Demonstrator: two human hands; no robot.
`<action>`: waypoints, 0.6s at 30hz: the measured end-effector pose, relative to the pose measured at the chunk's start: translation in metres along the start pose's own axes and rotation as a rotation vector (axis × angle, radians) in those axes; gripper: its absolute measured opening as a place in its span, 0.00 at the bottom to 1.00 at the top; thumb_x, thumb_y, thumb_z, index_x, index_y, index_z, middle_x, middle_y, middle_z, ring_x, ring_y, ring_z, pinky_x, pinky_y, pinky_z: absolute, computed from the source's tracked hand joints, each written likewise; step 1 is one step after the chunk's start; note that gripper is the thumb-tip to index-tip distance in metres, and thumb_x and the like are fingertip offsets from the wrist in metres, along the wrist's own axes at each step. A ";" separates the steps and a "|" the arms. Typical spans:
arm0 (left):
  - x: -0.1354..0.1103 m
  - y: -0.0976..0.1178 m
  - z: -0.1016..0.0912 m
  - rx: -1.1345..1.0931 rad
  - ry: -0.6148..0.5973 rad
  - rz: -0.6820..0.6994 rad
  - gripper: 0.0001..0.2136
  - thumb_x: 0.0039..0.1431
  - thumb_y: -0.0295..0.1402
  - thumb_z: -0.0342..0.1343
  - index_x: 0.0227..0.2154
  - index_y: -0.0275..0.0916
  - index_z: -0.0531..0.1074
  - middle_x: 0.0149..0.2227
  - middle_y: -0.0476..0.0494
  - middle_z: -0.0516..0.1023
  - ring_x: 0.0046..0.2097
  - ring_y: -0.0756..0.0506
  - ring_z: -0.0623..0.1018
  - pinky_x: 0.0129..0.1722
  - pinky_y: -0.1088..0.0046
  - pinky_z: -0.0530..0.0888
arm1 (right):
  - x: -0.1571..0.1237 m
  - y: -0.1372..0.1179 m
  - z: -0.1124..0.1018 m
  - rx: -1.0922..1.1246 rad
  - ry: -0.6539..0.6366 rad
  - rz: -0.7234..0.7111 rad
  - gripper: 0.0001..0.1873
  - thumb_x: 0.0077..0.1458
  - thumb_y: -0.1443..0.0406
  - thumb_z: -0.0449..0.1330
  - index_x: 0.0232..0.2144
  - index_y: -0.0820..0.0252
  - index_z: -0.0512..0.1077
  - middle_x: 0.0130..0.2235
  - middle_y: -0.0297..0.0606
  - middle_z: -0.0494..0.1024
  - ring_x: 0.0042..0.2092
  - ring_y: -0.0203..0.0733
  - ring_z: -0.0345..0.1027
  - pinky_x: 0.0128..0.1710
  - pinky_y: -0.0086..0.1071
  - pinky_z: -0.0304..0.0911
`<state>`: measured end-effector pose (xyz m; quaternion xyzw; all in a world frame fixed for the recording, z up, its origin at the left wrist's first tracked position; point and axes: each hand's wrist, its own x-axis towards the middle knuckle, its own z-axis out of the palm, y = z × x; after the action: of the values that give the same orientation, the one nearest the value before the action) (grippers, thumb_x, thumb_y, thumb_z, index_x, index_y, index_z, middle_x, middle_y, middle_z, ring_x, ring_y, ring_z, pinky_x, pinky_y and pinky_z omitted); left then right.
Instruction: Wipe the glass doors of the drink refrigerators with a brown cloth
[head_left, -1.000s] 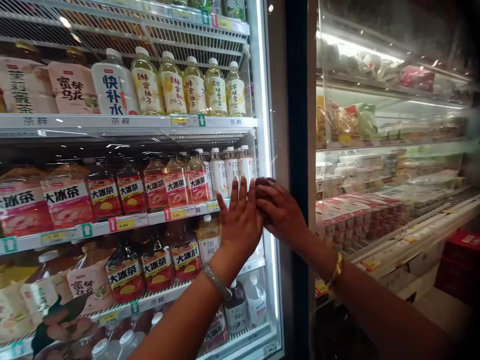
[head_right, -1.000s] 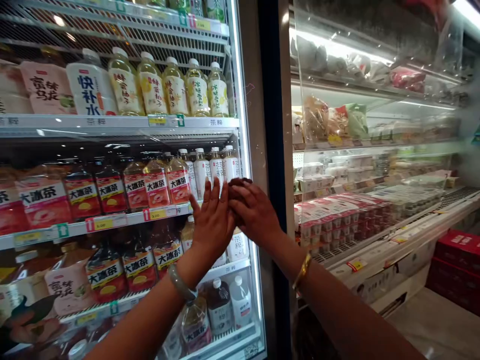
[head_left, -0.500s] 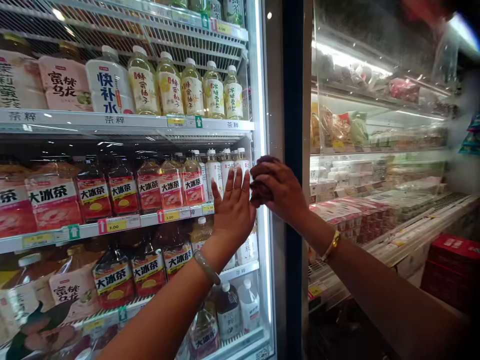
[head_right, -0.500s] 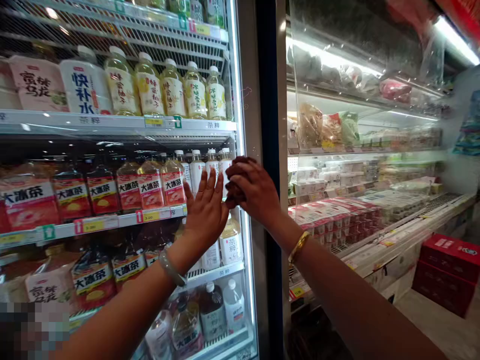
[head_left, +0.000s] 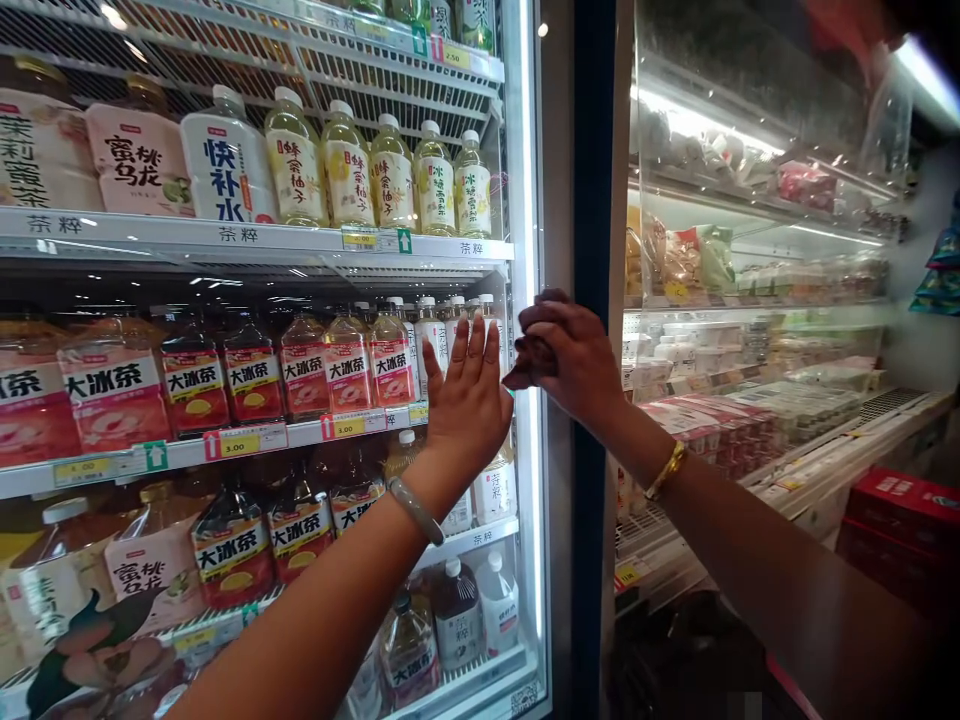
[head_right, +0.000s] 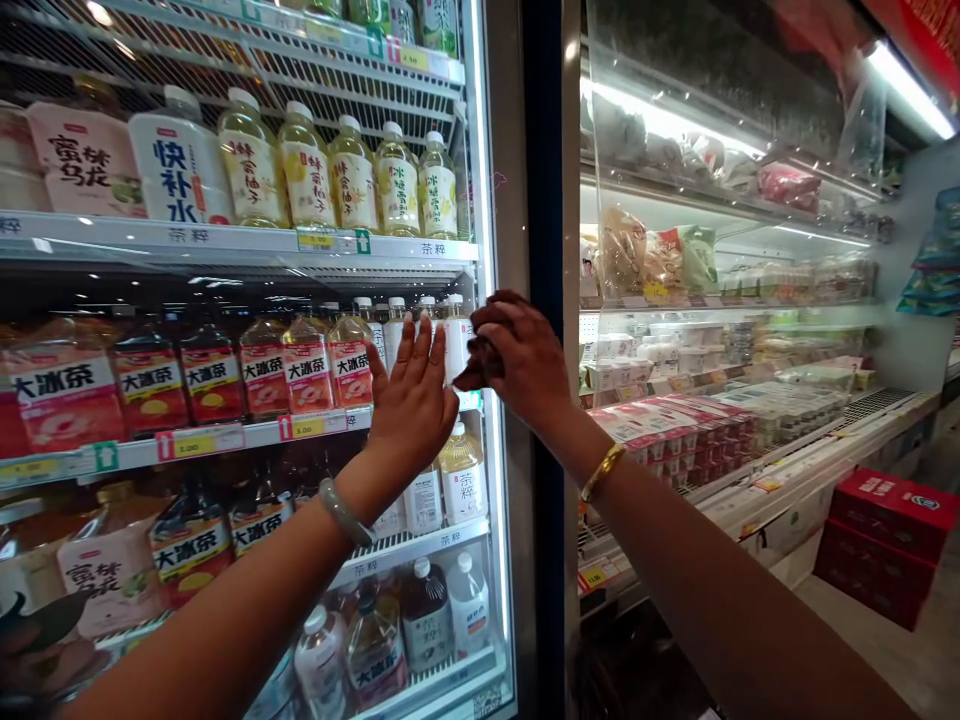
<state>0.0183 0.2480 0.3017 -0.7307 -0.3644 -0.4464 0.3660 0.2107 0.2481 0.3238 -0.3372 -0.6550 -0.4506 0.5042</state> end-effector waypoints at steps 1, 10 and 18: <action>0.001 -0.001 -0.001 -0.001 -0.008 0.001 0.36 0.67 0.31 0.47 0.75 0.31 0.44 0.78 0.35 0.40 0.79 0.38 0.39 0.73 0.44 0.24 | -0.002 0.000 -0.001 -0.017 0.013 0.054 0.18 0.57 0.66 0.66 0.51 0.56 0.76 0.63 0.49 0.72 0.66 0.60 0.64 0.66 0.58 0.66; 0.003 0.002 0.001 -0.002 -0.035 -0.039 0.34 0.70 0.33 0.45 0.75 0.31 0.45 0.77 0.35 0.41 0.79 0.38 0.40 0.73 0.42 0.26 | 0.008 -0.015 0.003 -0.008 -0.050 -0.103 0.16 0.61 0.64 0.63 0.52 0.52 0.76 0.63 0.41 0.73 0.68 0.53 0.62 0.72 0.51 0.60; 0.004 0.000 -0.001 -0.009 -0.045 -0.021 0.35 0.69 0.32 0.46 0.75 0.30 0.43 0.78 0.35 0.39 0.79 0.37 0.40 0.72 0.41 0.24 | -0.016 -0.012 0.001 -0.097 -0.003 -0.028 0.15 0.60 0.64 0.64 0.50 0.54 0.76 0.63 0.46 0.73 0.67 0.58 0.63 0.67 0.56 0.65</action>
<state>0.0198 0.2480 0.3056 -0.7384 -0.3781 -0.4352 0.3498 0.2040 0.2454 0.3056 -0.3527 -0.6377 -0.4885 0.4799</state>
